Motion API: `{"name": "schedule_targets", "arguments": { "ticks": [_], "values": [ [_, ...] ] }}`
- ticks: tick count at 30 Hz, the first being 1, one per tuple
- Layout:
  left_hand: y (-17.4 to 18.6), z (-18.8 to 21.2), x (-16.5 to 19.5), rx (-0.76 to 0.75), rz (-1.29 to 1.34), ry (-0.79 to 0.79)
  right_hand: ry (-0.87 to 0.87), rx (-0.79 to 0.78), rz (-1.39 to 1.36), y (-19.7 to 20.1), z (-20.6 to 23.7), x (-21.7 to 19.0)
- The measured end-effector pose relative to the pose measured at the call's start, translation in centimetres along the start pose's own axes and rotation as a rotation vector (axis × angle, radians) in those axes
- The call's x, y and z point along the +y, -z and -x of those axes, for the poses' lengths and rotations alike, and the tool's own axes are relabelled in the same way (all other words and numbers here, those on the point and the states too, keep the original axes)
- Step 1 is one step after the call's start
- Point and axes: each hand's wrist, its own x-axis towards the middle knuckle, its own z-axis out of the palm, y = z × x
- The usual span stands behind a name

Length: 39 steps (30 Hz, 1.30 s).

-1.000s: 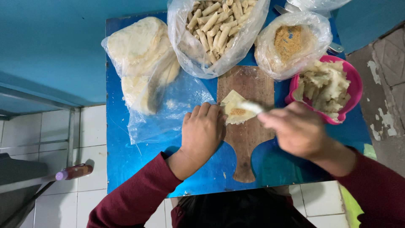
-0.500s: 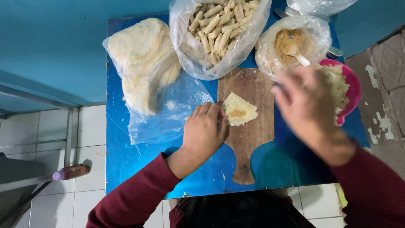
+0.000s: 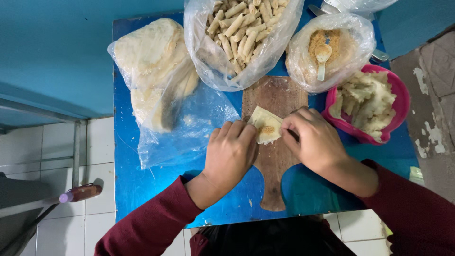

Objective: The person takes thin square dough sheets from a stack, spoons a pale filling from a pink bowl onto a sheet, sprinkles brown powder over the filling using a spoon, then folds and pinches the dough closed into a triangular parcel on a wooden board, repeating the cycle for successive wrappers.

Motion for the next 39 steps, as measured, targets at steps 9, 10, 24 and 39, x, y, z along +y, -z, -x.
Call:
{"name": "schedule_targets", "arguments": {
  "ticks": [9, 10, 24, 39],
  "values": [
    [-0.50, 0.42, -0.44, -0.012, 0.238, 0.136, -0.118, -0.027, -0.218, -0.15, -0.02, 0.24],
    [-0.51, 0.41, -0.56, -0.019, 0.238, 0.142, -0.113, -0.032, -0.199, -0.13, -0.06, 0.24],
    [-0.13, 0.00, -0.37, 0.022, -0.027, 0.016, -0.014, 0.020, -0.087, -0.33, -0.13, 0.10],
    [-0.40, 0.09, -0.34, -0.003, -0.030, 0.009, -0.099, -0.038, -0.087, 0.27, 0.00, -0.31]
  ]
}}
